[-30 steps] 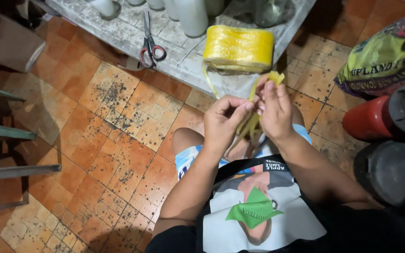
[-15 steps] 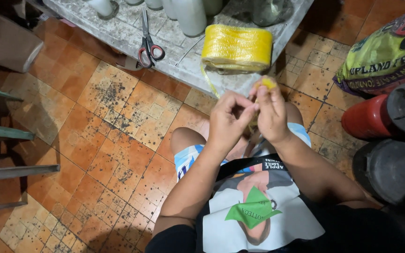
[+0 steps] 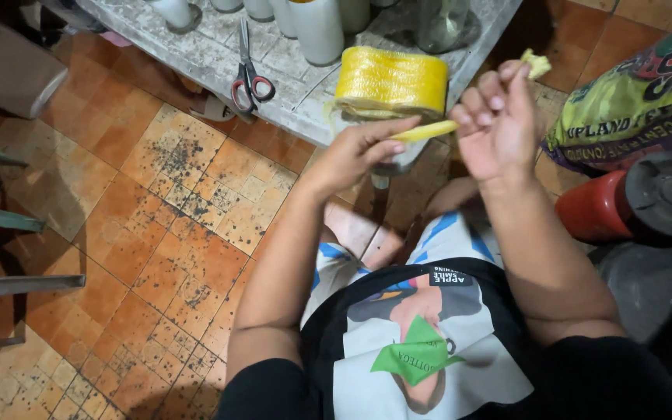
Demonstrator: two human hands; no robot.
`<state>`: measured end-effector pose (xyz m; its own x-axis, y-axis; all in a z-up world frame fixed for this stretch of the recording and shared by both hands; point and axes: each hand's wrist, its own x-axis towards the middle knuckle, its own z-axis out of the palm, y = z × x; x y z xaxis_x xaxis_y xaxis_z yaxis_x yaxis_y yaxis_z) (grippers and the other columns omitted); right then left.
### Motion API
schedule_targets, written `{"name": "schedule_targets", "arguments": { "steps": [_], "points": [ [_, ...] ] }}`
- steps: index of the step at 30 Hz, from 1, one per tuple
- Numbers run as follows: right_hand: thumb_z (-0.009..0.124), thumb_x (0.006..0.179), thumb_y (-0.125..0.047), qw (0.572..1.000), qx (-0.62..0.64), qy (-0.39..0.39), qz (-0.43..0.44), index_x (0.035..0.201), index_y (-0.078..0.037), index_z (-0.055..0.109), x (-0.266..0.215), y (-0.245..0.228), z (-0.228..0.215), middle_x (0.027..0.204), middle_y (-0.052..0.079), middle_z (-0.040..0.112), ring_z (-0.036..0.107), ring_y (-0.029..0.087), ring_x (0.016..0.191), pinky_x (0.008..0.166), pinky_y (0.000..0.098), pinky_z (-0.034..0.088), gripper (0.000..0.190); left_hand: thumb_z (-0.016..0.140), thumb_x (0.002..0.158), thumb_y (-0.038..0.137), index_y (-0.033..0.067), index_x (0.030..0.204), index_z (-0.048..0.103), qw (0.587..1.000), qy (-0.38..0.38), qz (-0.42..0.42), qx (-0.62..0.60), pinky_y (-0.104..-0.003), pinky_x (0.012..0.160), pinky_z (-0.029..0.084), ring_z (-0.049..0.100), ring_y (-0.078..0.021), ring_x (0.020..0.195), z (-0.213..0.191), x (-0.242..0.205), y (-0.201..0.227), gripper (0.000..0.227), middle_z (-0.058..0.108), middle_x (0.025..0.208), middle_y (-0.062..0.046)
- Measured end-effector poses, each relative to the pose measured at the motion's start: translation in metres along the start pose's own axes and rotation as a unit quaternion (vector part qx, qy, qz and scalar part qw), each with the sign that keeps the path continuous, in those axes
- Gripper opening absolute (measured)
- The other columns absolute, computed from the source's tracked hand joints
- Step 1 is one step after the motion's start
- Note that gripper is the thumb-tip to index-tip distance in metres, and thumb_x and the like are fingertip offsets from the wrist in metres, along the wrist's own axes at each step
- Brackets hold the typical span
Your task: Cutting lengths of yellow plastic ribbon from a roll and tying them into small loops or knots.
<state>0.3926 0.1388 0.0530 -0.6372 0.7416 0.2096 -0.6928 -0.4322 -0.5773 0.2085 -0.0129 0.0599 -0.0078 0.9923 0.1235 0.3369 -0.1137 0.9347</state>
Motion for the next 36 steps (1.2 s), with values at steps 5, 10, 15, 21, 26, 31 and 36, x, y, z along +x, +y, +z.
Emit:
{"name": "schedule_targets", "arguments": {
  "steps": [5,10,15,21,26,31,36],
  "points": [
    [0.041,0.112,-0.037,0.999,-0.013,0.021,0.028,0.098,-0.022,0.058,-0.015,-0.016,-0.018,0.069,-0.009,0.038,0.031,0.004,0.052,0.048,0.0192,0.030,0.027,0.051,0.101,0.041,0.0127,0.125,0.066,0.997,0.046,-0.011,0.059,-0.032,0.092,0.061,0.066,-0.0233,0.108,-0.038,0.020,0.011,0.040,0.068,0.119,-0.011],
    [0.045,0.112,-0.038,0.997,-0.026,0.007,0.067,0.096,-0.022,0.056,-0.047,-0.033,-0.005,0.067,-0.009,0.033,0.025,0.002,0.051,0.046,0.0173,0.023,0.024,0.086,0.083,0.025,0.0199,0.104,0.065,0.920,-0.033,-0.075,0.384,-0.072,0.119,0.000,0.009,-0.0418,0.153,-0.062,0.071,0.033,0.030,0.026,0.164,-0.013],
    [0.052,0.112,-0.039,0.997,-0.080,-0.014,0.016,0.096,-0.027,0.059,-0.061,-0.082,-0.018,0.069,-0.012,0.033,0.026,0.000,0.052,0.048,0.0166,0.024,0.021,0.068,0.080,0.021,0.0189,0.118,0.061,0.863,-0.104,-0.179,0.460,-0.064,0.114,0.022,0.023,-0.0472,0.147,-0.065,0.100,0.004,0.039,0.025,0.162,-0.027],
    [0.056,0.108,-0.054,0.972,-0.218,0.061,-0.063,0.102,-0.035,0.052,-0.080,-0.129,-0.043,0.072,-0.014,0.024,0.017,0.001,0.057,0.053,0.0175,0.018,0.020,0.062,0.088,0.062,0.0117,0.135,0.052,0.826,0.049,-0.247,0.504,-0.056,0.081,0.055,0.064,-0.0473,0.101,-0.043,0.098,-0.036,0.069,0.056,0.124,-0.026],
    [0.046,0.119,-0.040,0.962,-0.245,0.073,-0.093,0.105,-0.033,0.045,-0.080,-0.134,-0.038,0.076,-0.014,0.024,0.017,0.000,0.058,0.056,0.0166,0.021,0.015,0.058,0.087,0.083,0.0146,0.136,0.048,0.816,0.163,-0.294,0.471,-0.052,0.075,0.056,0.067,-0.0447,0.096,-0.022,0.094,-0.029,0.085,0.058,0.116,-0.023],
    [0.050,0.111,-0.049,0.964,-0.231,-0.059,-0.118,0.103,-0.027,0.048,-0.073,-0.097,0.028,0.073,-0.006,0.019,0.015,0.005,0.054,0.047,0.0226,0.017,0.023,0.056,0.103,0.058,0.0167,0.159,0.034,0.978,0.060,0.135,0.148,-0.053,0.129,0.034,0.046,-0.0334,0.153,0.048,0.063,0.065,0.072,0.045,0.165,-0.017],
    [0.046,0.114,-0.046,0.957,-0.222,-0.089,-0.167,0.107,-0.026,0.050,-0.067,-0.070,0.059,0.073,-0.006,0.025,0.020,0.007,0.053,0.047,0.0242,0.020,0.022,0.077,0.095,0.050,0.0300,0.166,0.002,0.990,-0.107,0.083,-0.037,-0.031,0.114,0.049,0.066,-0.0180,0.125,0.093,0.047,0.060,0.105,0.052,0.158,-0.011]
  ]
}}
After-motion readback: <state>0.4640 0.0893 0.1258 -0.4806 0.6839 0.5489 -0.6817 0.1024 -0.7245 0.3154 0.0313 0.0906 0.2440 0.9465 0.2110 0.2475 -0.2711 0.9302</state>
